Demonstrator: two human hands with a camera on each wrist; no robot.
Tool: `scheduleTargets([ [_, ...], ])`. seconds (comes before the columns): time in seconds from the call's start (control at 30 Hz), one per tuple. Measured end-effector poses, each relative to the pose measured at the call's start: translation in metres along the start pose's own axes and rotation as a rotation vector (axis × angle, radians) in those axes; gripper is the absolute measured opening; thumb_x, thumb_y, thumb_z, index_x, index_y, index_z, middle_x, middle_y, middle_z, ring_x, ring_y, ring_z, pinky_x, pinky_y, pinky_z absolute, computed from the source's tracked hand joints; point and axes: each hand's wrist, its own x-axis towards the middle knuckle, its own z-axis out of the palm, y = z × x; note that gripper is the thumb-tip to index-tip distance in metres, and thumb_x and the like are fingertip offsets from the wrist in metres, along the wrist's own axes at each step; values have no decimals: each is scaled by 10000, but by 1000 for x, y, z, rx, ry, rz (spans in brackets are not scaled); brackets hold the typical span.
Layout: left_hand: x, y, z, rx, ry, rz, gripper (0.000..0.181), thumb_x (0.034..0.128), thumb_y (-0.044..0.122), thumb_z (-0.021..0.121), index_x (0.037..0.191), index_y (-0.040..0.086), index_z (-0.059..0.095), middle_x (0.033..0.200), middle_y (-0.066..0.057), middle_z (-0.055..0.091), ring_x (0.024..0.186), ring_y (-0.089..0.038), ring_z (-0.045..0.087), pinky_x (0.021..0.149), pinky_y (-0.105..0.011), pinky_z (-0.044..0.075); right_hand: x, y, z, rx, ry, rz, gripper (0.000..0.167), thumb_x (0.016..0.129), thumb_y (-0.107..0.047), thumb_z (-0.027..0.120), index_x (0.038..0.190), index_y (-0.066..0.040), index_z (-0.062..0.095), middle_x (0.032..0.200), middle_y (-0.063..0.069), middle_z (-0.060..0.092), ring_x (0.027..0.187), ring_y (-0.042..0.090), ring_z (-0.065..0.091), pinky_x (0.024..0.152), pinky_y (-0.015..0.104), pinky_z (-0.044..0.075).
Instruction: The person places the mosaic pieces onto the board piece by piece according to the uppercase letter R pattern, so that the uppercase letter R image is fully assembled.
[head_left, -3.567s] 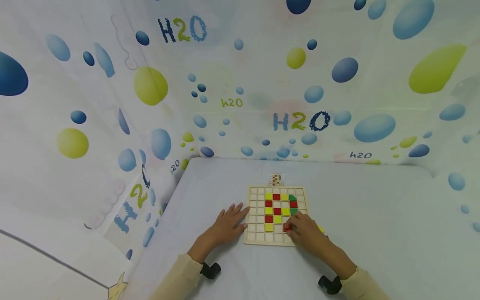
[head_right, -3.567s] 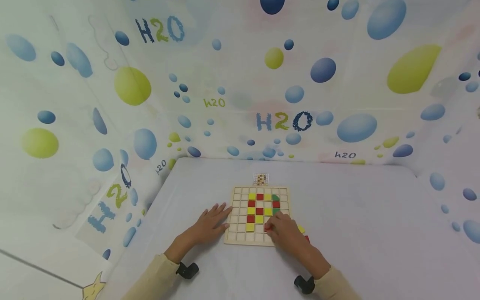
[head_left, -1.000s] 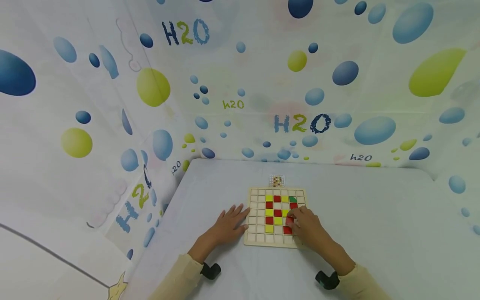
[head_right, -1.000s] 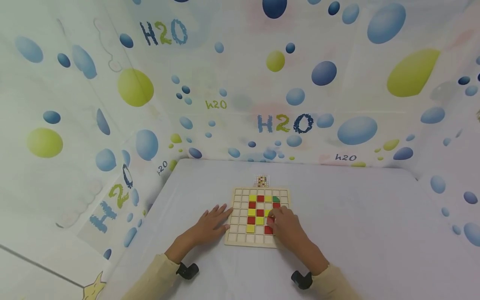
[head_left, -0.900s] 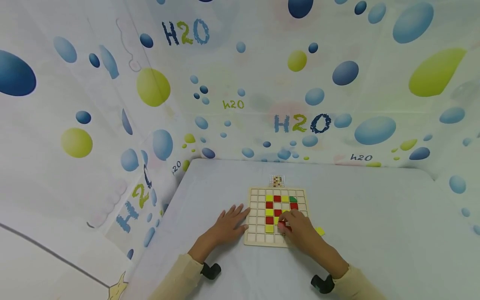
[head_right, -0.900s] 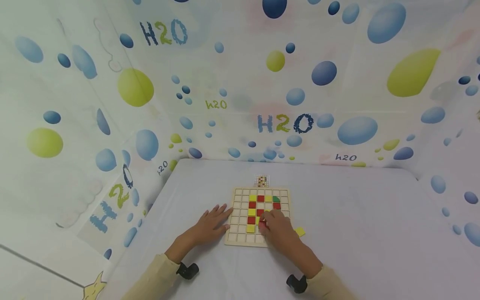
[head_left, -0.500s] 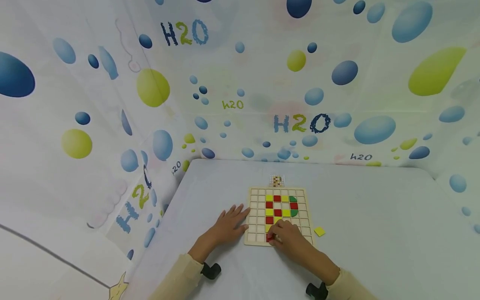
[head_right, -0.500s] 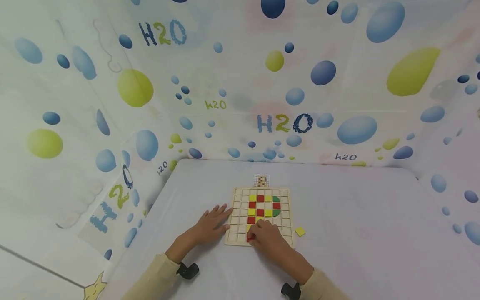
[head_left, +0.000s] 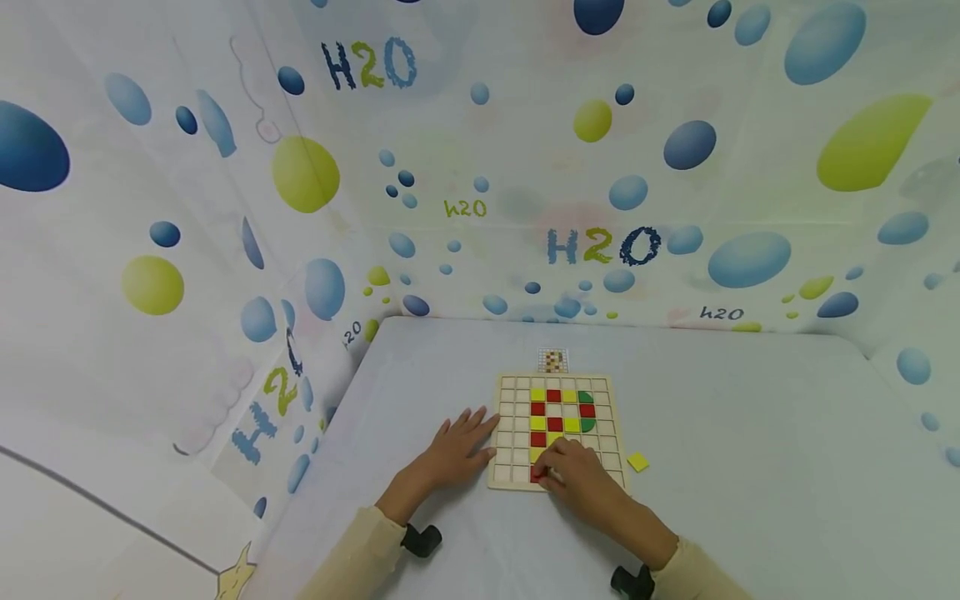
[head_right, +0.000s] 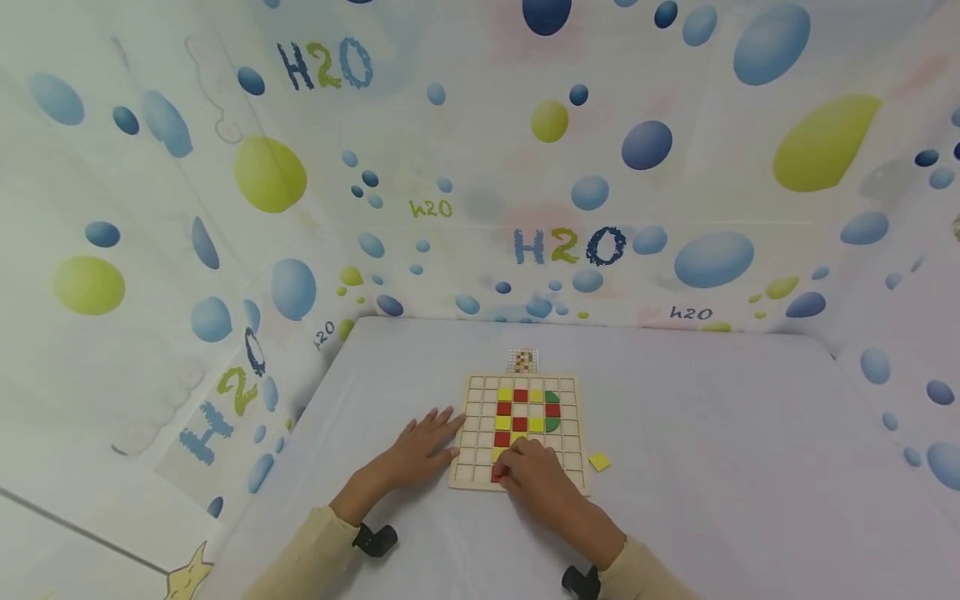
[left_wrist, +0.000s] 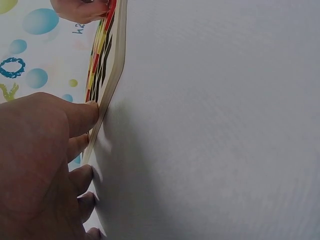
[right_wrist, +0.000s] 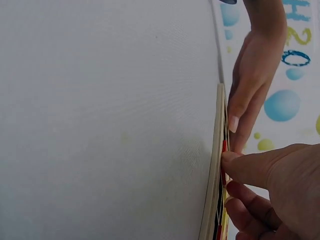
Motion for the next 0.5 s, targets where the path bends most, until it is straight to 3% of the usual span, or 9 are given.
scheduleTargets([
  [0.2, 1, 0, 1, -3, 4, -6, 623, 1102, 410, 529, 1668, 221, 349, 1743, -114, 265, 1621, -398, 190, 1271, -665, 146, -6, 0, -7, -21, -1, 36, 156, 893, -173, 864, 1010, -216, 770, 1034, -74, 680, 1001, 148, 600, 814, 358, 482],
  [0.33, 1, 0, 2, 2, 7, -5, 623, 1101, 412, 528, 1667, 220, 350, 1742, -115, 267, 1621, -397, 190, 1271, -666, 149, -12, 10, -21, 9, -24, 171, 178, 892, -188, 864, 1036, -208, 762, 1049, -68, 657, 1058, 166, 604, 872, 401, 485],
  [0.5, 1, -1, 2, 9, 9, 2, 623, 1104, 412, 523, 1668, 217, 347, 1742, -116, 267, 1621, -397, 192, 1271, -663, 154, -24, 42, -43, -11, -20, 349, 319, 891, -215, 865, 1159, -145, 706, 1117, 42, 639, 1036, 232, 589, 880, 466, 506],
])
